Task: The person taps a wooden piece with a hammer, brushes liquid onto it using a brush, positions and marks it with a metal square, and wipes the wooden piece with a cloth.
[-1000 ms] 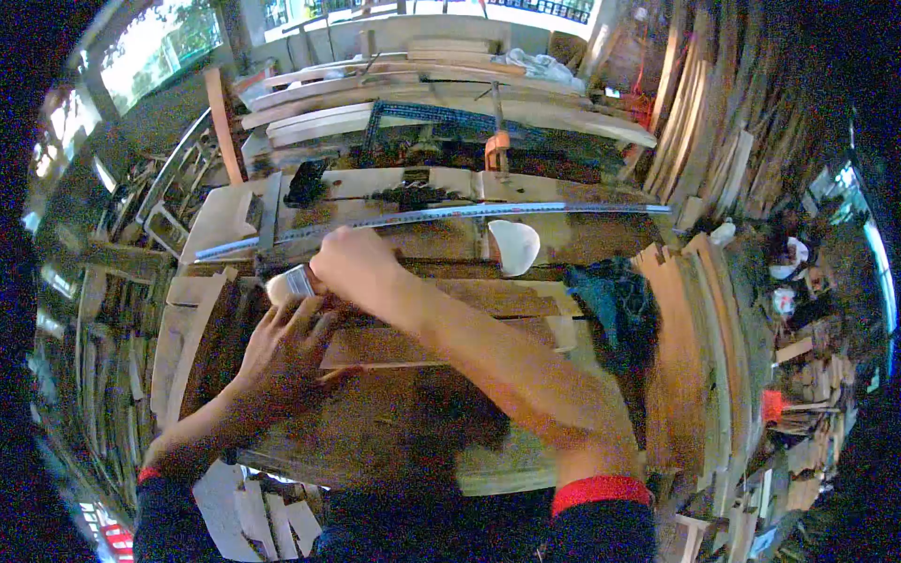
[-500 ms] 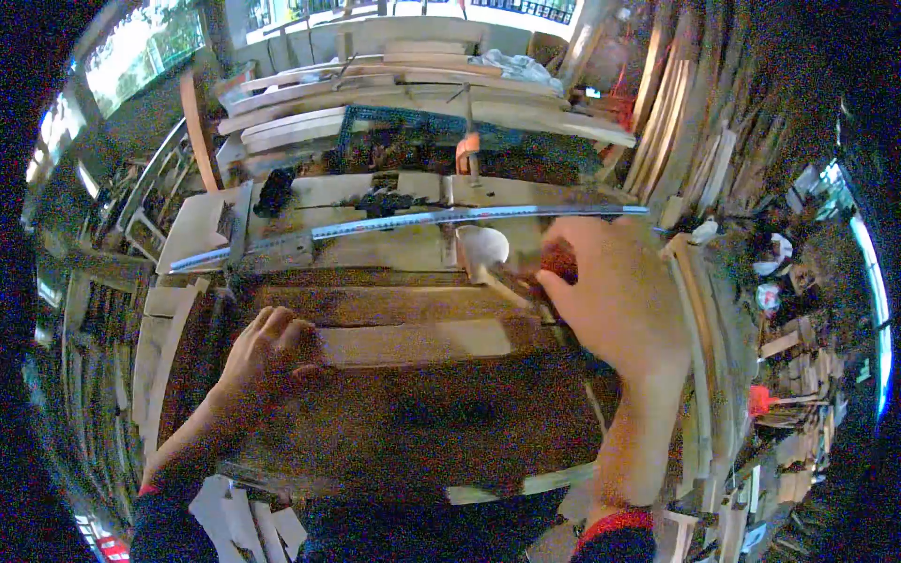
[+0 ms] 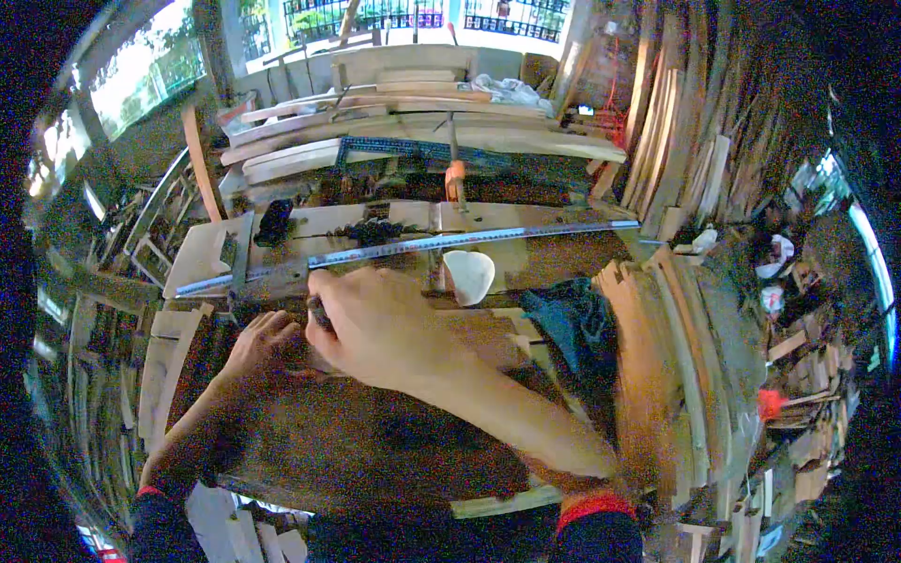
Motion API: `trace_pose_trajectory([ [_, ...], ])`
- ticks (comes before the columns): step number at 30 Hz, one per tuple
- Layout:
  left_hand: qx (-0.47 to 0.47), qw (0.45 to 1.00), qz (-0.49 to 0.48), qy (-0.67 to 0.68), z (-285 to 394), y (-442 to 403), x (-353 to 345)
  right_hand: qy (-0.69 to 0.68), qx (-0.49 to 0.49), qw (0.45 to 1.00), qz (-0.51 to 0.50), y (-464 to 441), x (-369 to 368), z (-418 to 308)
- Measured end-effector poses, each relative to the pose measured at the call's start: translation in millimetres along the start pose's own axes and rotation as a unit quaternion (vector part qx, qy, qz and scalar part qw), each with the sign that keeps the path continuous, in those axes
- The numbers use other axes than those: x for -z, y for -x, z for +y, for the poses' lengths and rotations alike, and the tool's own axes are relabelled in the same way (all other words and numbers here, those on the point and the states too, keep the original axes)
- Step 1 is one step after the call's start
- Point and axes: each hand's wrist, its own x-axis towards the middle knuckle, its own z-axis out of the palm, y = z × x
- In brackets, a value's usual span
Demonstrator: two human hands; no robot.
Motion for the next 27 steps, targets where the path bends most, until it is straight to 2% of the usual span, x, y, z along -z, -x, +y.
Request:
trace_pose_trajectory([
  [2, 0.01, 0.997, -0.063, -0.031, 9, -8, 17, 0.004, -0.022, 1.0, -0.013, -5, 1, -7],
  [5, 0.005, 0.985, -0.149, -0.084, 27, -25, 38, 0.208, -0.091, 0.974, 0.002, 2, 26, -7],
  [8, -0.117, 0.99, -0.05, -0.064, 21, -39, 16, 0.33, -0.148, 0.932, -0.01, 13, 43, 10],
  [11, -0.122, 0.991, -0.05, 0.01, 32, -47, 9, 0.278, -0.138, 0.95, -0.022, 21, 43, 4],
  [14, -0.082, 0.991, -0.011, 0.102, 29, -44, -4, 0.144, -0.091, 0.983, -0.066, 15, 30, -1],
  [17, -0.123, 0.987, 0.058, 0.088, 16, -39, -25, 0.051, -0.133, 0.988, -0.054, 12, 35, -4],
  [22, -0.096, 0.99, 0.018, 0.106, 18, -42, -22, 0.228, -0.195, 0.951, -0.075, 20, 67, -4],
  [25, -0.102, 0.99, 0.036, 0.094, 19, -46, -24, 0.268, -0.202, 0.939, -0.072, 23, 68, -4],
  [27, -0.105, 0.99, 0.039, 0.088, 22, -46, -26, 0.237, -0.173, 0.953, -0.075, 20, 55, 4],
])
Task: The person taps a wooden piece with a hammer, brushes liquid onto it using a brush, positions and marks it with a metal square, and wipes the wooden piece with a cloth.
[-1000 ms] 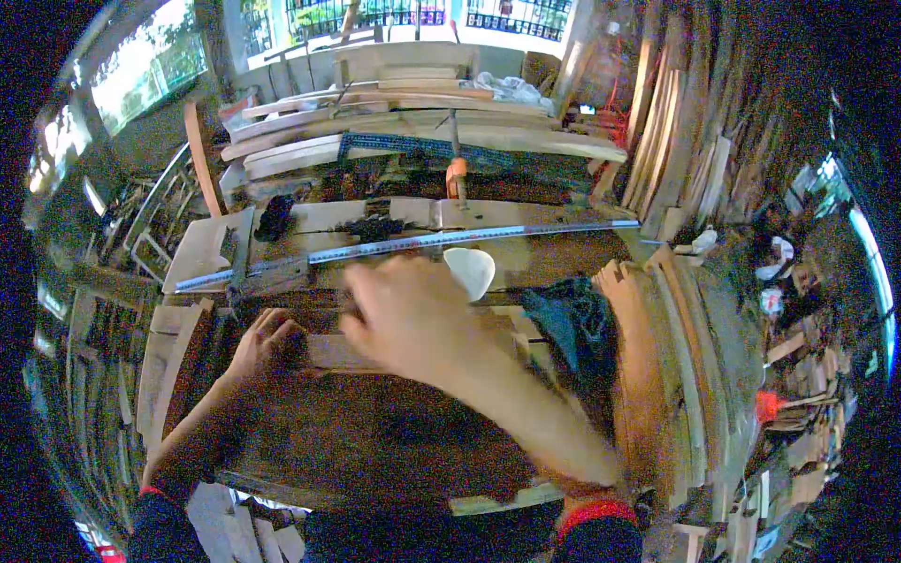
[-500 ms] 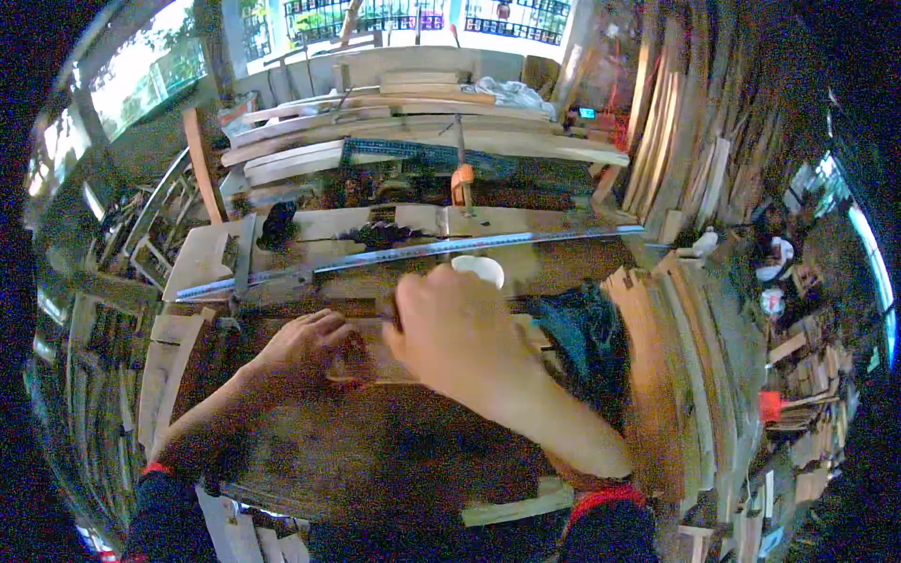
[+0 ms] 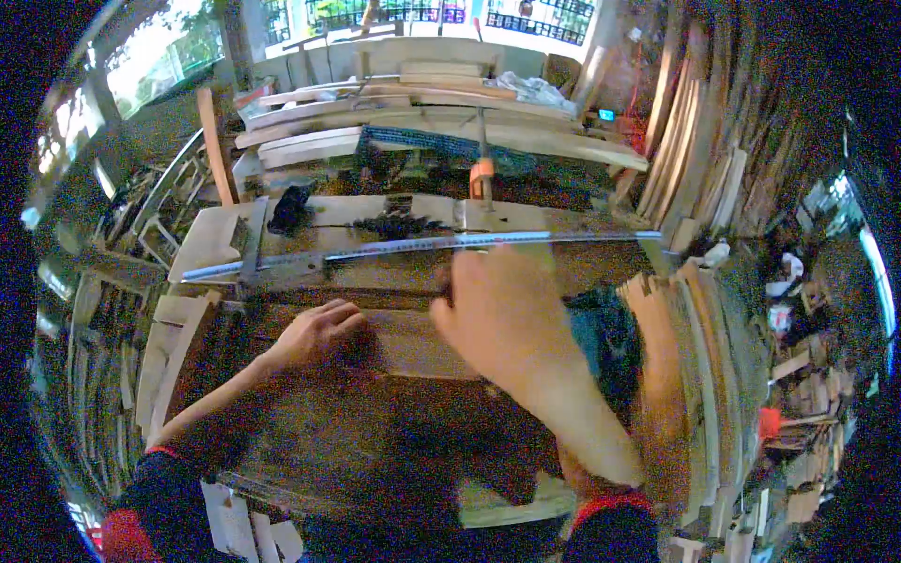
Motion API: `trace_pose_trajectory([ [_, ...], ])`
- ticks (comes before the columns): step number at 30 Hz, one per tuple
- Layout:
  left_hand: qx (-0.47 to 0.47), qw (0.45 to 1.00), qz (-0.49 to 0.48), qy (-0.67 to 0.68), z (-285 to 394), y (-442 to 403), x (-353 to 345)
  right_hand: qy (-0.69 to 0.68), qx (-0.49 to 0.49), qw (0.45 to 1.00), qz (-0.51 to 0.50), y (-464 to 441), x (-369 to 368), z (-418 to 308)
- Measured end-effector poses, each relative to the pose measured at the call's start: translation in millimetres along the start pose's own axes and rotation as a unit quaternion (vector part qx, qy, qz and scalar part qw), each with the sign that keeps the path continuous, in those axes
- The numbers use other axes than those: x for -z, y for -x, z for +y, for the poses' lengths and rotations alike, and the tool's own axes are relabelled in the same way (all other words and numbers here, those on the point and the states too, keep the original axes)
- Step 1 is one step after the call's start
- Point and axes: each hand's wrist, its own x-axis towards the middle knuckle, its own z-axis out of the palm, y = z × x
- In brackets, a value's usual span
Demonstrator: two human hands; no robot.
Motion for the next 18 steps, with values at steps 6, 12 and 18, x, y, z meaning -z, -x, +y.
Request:
trace_pose_trajectory([
  [6, 0.018, 0.999, -0.018, 0.024, 0, -2, 4, -0.191, 0.046, 0.98, 0.034, -16, -26, -11],
  [12, 0.021, 0.999, -0.001, 0.027, 2, -2, 2, 0.071, -0.068, 0.994, 0.056, -16, -22, 8],
  [18, 0.016, 1.0, 0.005, -0.008, 3, -2, 3, -0.129, 0.07, 0.987, 0.066, -14, -31, -17],
])
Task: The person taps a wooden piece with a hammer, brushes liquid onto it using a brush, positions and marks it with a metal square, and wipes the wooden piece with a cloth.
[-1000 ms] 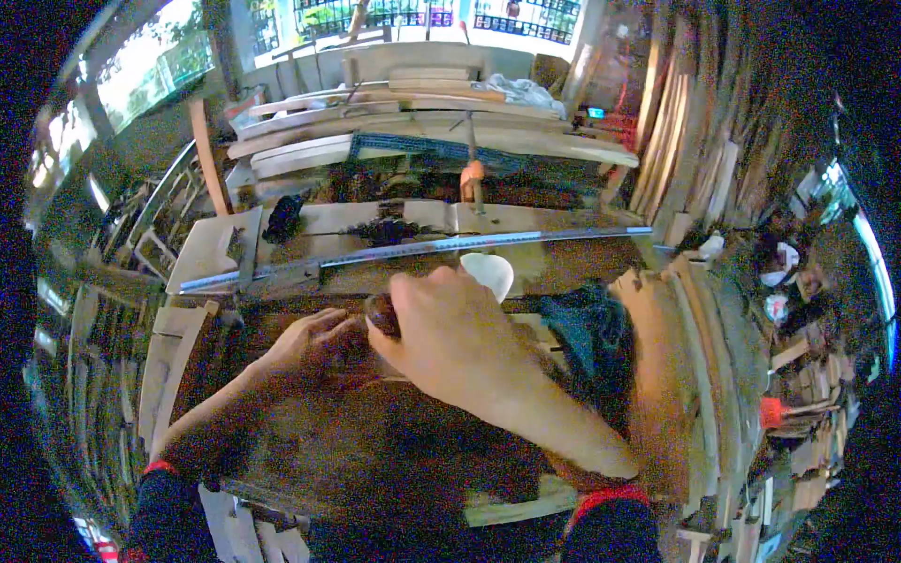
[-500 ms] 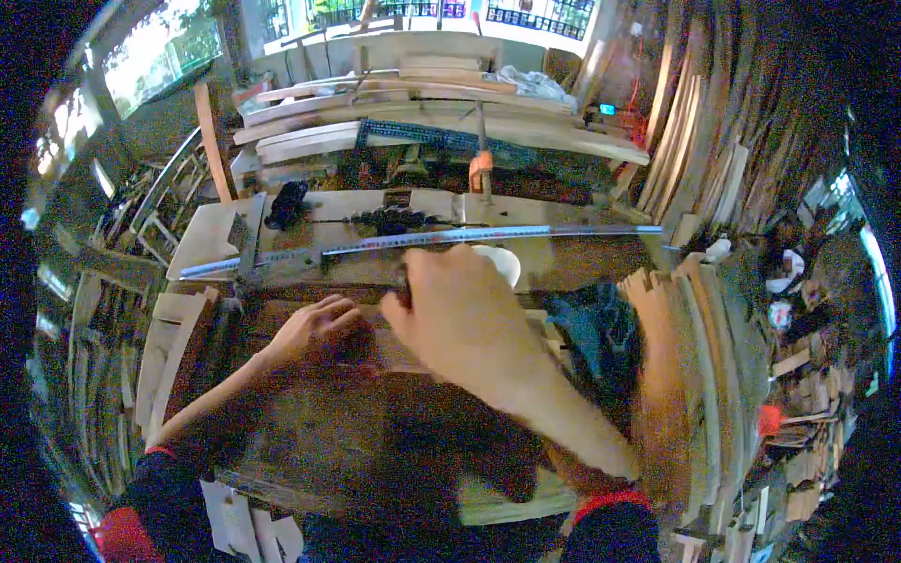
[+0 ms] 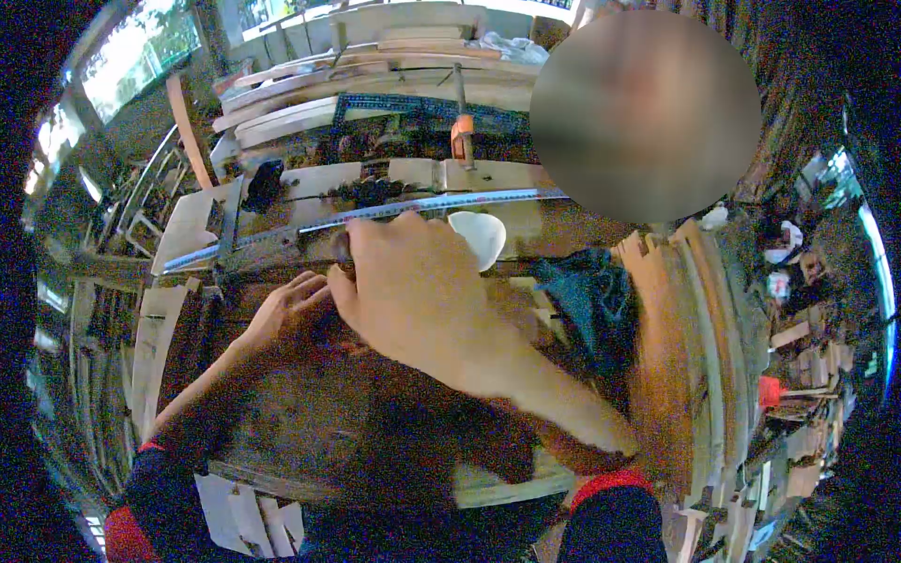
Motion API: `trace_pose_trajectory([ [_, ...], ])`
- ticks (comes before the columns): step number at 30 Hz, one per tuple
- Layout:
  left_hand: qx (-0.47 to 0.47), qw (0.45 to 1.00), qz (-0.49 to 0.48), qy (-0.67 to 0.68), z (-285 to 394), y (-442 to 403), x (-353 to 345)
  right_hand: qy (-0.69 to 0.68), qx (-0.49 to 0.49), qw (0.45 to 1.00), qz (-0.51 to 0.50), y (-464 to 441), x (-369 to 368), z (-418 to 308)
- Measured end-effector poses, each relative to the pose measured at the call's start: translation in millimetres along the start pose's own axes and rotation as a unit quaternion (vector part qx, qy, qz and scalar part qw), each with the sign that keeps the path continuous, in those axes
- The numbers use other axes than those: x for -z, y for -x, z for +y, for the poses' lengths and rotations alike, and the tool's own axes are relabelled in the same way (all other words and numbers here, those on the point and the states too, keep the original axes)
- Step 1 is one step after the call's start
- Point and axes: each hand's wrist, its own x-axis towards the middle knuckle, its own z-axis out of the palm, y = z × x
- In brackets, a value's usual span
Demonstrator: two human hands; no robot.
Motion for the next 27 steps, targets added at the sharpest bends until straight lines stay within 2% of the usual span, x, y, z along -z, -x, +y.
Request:
trace_pose_trajectory([
  [1, 0.0, 1.0, -0.002, 0.003, 0, 1, 0, -0.06, 0.007, 0.998, -0.001, -2, 1, -1],
  [4, 0.006, 1.0, -0.009, 0.006, -1, 1, 0, 0.027, -0.038, 0.997, -0.054, -5, 18, 9],
  [5, 0.013, 1.0, -0.014, 0.004, 0, 1, 1, 0.098, -0.06, 0.993, -0.04, -2, 31, 8],
  [8, 0.001, 1.0, 0.004, -0.01, -2, 3, -2, 0.198, -0.104, 0.975, -0.002, 1, 31, 29],
  [9, -0.003, 1.0, 0.007, -0.011, -2, 3, -3, 0.175, -0.105, 0.977, -0.054, -1, 29, 33],
  [12, -0.004, 1.0, 0.0, -0.005, -1, 3, -2, 0.074, 0.033, 0.995, -0.051, 3, 14, 28],
  [15, 0.035, 0.999, 0.003, 0.029, 3, 7, 1, -0.135, 0.064, 0.988, -0.026, -6, 0, 8],
  [17, 0.062, 0.997, -0.005, 0.04, 8, 7, 4, -0.123, 0.054, 0.99, -0.042, -6, 5, 4],
  [18, 0.038, 0.999, -0.009, 0.011, 7, 6, 3, -0.116, 0.047, 0.991, -0.051, -5, 8, 4],
  [19, 0.013, 1.0, -0.011, -0.019, 5, 6, 2, -0.059, 0.04, 0.997, -0.042, -3, 12, 8],
  [21, 0.027, 0.999, -0.028, -0.01, 6, 4, 2, 0.057, 0.026, 0.998, -0.025, 2, 23, 22],
  [24, 0.031, 0.999, -0.036, -0.015, 11, 2, 7, 0.144, -0.021, 0.989, -0.025, 7, 30, 34],
  [25, 0.028, 0.999, -0.036, -0.02, 13, 1, 6, 0.136, -0.037, 0.989, -0.048, 3, 27, 34],
  [27, 0.03, 0.999, -0.035, -0.01, 11, 1, 4, 0.082, 0.019, 0.995, -0.049, 3, 22, 25],
])
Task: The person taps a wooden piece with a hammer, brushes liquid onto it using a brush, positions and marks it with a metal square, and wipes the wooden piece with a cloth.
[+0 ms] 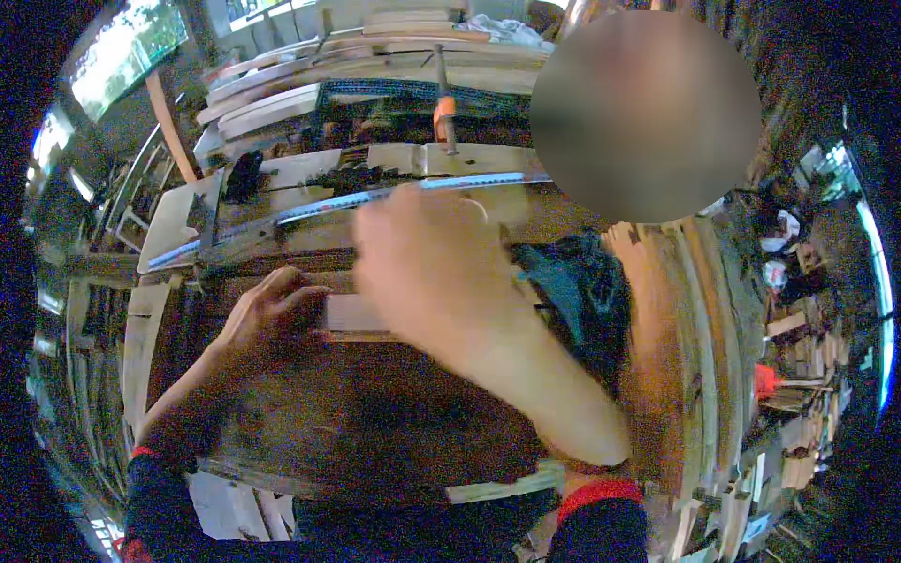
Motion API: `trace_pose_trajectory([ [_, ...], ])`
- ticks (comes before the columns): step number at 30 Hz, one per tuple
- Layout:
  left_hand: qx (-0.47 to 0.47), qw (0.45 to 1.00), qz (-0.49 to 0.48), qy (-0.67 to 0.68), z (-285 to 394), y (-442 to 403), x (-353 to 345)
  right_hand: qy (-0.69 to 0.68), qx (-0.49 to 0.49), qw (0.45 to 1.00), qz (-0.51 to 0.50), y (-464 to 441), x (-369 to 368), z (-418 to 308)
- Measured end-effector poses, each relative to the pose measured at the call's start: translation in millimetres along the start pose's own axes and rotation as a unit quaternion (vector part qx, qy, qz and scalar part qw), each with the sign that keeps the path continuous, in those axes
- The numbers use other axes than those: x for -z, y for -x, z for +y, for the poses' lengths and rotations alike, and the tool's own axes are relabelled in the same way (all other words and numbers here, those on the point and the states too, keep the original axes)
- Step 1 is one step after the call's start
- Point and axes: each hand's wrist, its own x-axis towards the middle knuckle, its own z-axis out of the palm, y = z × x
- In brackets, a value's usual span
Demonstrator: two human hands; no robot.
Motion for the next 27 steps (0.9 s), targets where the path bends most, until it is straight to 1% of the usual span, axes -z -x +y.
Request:
trace_pose_trajectory([
  [3, 0.014, 0.999, 0.011, 0.045, -4, 5, 2, -0.084, 0.064, 0.994, 0.038, -2, -7, -19],
  [4, 0.009, 0.999, 0.019, 0.04, -6, 5, 4, -0.11, 0.084, 0.989, 0.056, -3, -7, -22],
  [5, 0.003, 0.999, 0.027, 0.035, -8, 6, 5, -0.113, 0.078, 0.989, 0.05, -2, -4, -22],
  [7, -0.029, 0.998, 0.042, -0.025, -13, 3, 8, -0.12, 0.067, 0.99, 0.036, 0, 5, -21],
  [8, -0.012, 0.999, 0.007, -0.052, -14, 0, 9, -0.082, 0.052, 0.995, 0.035, 3, 8, -18],
  [10, -0.005, 0.996, -0.001, -0.086, -13, -1, 10, -0.005, 0.02, 0.999, 0.032, 9, 15, -9],
  [11, -0.001, 0.995, -0.006, -0.102, -12, -1, 10, 0.022, 0.009, 0.999, 0.047, 10, 16, -6],
  [13, 0.015, 0.996, 0.006, -0.09, -10, -2, 9, 0.075, -0.014, 0.994, 0.076, 10, 13, -1],
  [14, 0.023, 0.996, 0.012, -0.084, -9, -2, 9, 0.088, -0.045, 0.994, 0.054, 9, 8, -2],
  [17, 0.033, 0.996, 0.032, -0.083, -14, 0, 1, 0.006, -0.009, 0.998, 0.06, 5, -4, -21],
  [18, 0.039, 0.996, 0.053, -0.055, -14, 1, 1, -0.017, -0.005, 0.998, 0.068, 5, -7, -31],
  [21, 0.05, 0.995, 0.089, -0.01, -11, 1, 1, -0.135, 0.086, 0.982, 0.099, 7, -19, -40],
  [22, 0.049, 0.995, 0.081, -0.022, -9, 1, 2, -0.135, 0.085, 0.982, 0.105, 7, -18, -41],
  [24, 0.016, 0.997, 0.045, -0.057, -13, 1, 5, -0.053, 0.029, 0.995, 0.074, 6, -5, -37],
  [25, 0.033, 0.998, 0.028, -0.056, -11, 0, 6, -0.011, 0.001, 0.998, 0.059, 6, 0, -33],
  [26, 0.049, 0.997, 0.01, -0.054, -7, -1, 7, 0.038, -0.015, 0.997, 0.068, 7, 0, -25],
  [27, 0.064, 0.997, -0.007, -0.052, -4, -3, 9, 0.056, -0.023, 0.996, 0.065, 7, -1, -19],
])
